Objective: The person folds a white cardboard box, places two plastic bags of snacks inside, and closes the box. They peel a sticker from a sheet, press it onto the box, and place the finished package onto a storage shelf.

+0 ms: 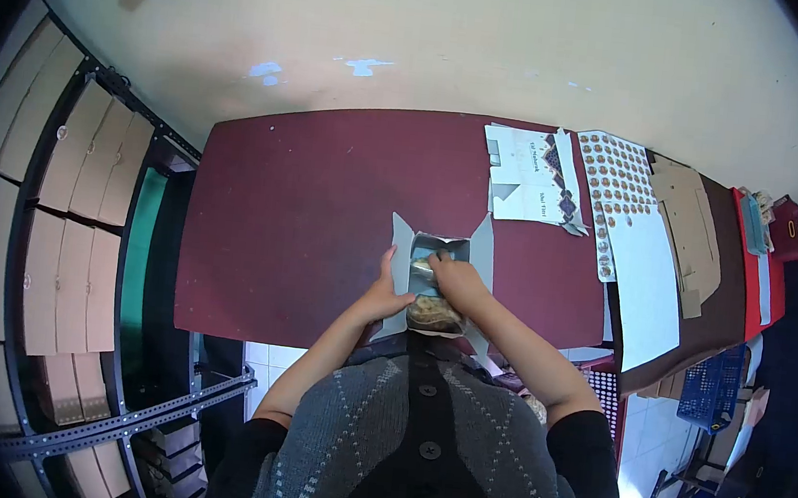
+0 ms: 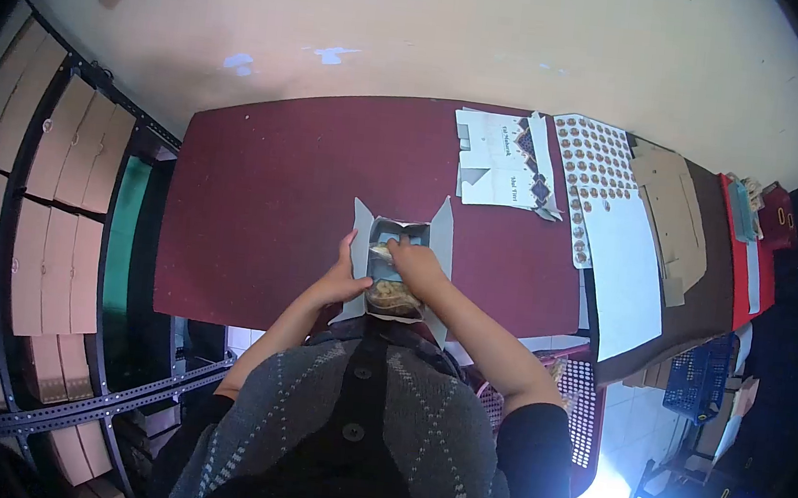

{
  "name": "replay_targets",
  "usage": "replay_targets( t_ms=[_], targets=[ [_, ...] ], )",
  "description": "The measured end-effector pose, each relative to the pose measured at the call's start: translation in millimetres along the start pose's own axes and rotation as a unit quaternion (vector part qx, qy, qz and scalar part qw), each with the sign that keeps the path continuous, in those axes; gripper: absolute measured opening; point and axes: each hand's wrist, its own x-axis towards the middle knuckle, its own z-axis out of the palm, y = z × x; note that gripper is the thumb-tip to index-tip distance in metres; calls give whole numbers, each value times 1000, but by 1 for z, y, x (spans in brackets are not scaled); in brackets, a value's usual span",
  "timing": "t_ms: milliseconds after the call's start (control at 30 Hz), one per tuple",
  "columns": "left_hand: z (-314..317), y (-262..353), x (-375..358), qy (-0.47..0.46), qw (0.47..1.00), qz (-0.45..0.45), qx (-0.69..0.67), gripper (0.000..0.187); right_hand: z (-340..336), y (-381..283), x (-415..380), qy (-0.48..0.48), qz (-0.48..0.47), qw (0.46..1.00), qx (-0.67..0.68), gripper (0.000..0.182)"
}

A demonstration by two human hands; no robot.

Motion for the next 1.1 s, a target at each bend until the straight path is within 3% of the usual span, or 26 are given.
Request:
replay_targets(
  t_ms=[233, 300, 533, 600, 700, 800, 933, 1000, 1100],
  targets=[
    [0, 6, -3, -2, 1000, -9, 9, 100, 11, -4, -7, 17, 11, 1000, 7, 28],
    [1, 9, -6, -1, 999, -32, -9, 100, 10, -1, -10, -77, -28, 996, 46, 33],
    [9, 4, -6, -2, 1000, -22, -14, 95, -18, -1, -11, -179, 12, 963, 203, 47],
    [10, 10, -7, -19, 996, -65, -59, 93, -13, 2, -14, -200, 13, 958, 205, 49],
    [14, -6, -2, -11, 1000, -27, -9, 92, -7, 4, -8, -265, 24, 946, 182, 55],
    [13, -10, 2, -8, 999, -44, -18, 93, -14, -7, -5, -317, 59, 938, 125, 55],
    [11, -3, -5, 17, 999, -30, 24, 90, -4, -13, -17, -259, 83, 959, 82, 60],
    [11, 5, -12, 82, 987, 1, 135, 85, -2, -12, -28, -124, 38, 990, -49, 59],
    [13, 39, -26, 154, 962, 92, 207, 70, -59, -23, -34, -62, 64, 986, 139, 50]
  ],
)
